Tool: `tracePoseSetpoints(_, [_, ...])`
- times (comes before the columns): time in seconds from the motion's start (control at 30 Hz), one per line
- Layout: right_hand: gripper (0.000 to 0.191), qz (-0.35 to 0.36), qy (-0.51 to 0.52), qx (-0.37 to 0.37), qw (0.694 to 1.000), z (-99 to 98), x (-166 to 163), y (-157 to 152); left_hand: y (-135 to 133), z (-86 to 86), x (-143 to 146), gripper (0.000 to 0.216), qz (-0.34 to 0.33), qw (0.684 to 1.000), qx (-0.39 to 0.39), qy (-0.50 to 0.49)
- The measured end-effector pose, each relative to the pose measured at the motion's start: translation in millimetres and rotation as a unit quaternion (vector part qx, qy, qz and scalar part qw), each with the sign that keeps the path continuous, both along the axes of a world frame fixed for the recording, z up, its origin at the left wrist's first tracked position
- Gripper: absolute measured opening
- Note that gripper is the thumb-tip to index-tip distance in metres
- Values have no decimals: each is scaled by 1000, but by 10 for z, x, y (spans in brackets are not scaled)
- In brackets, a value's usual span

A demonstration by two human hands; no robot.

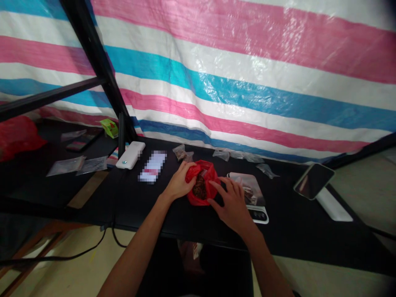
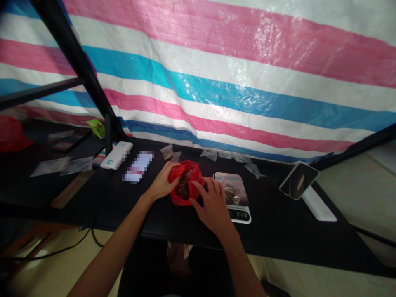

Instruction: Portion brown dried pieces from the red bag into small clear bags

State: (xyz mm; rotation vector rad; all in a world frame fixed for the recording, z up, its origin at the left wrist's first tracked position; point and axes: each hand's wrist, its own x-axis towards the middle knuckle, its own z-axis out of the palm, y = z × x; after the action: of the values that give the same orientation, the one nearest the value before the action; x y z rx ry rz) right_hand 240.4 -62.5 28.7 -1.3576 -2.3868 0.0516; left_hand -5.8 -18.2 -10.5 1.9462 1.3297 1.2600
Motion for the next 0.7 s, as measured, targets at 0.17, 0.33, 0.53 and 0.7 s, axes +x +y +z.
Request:
tracePoseSetpoints(0.17, [33, -36, -40, 7, 998, 24, -78, 151, 17, -22, 7, 51, 24, 998, 50, -24])
tracePoseSetpoints(0.33, [30, -108, -12, 55, 993, 61, 35, 183, -17, -31, -5, 46, 45, 993, 107, 21])
tracePoseSetpoints(0.53, [24, -137, 22, 51, 989, -56, 171, 48, -63, -11, -21, 42, 13, 980, 153, 127])
tracePoseSetpoints(0.7, [35, -85, 129, 54, 987, 50, 501, -57, -97, 46, -15, 40, 7, 985, 153, 76])
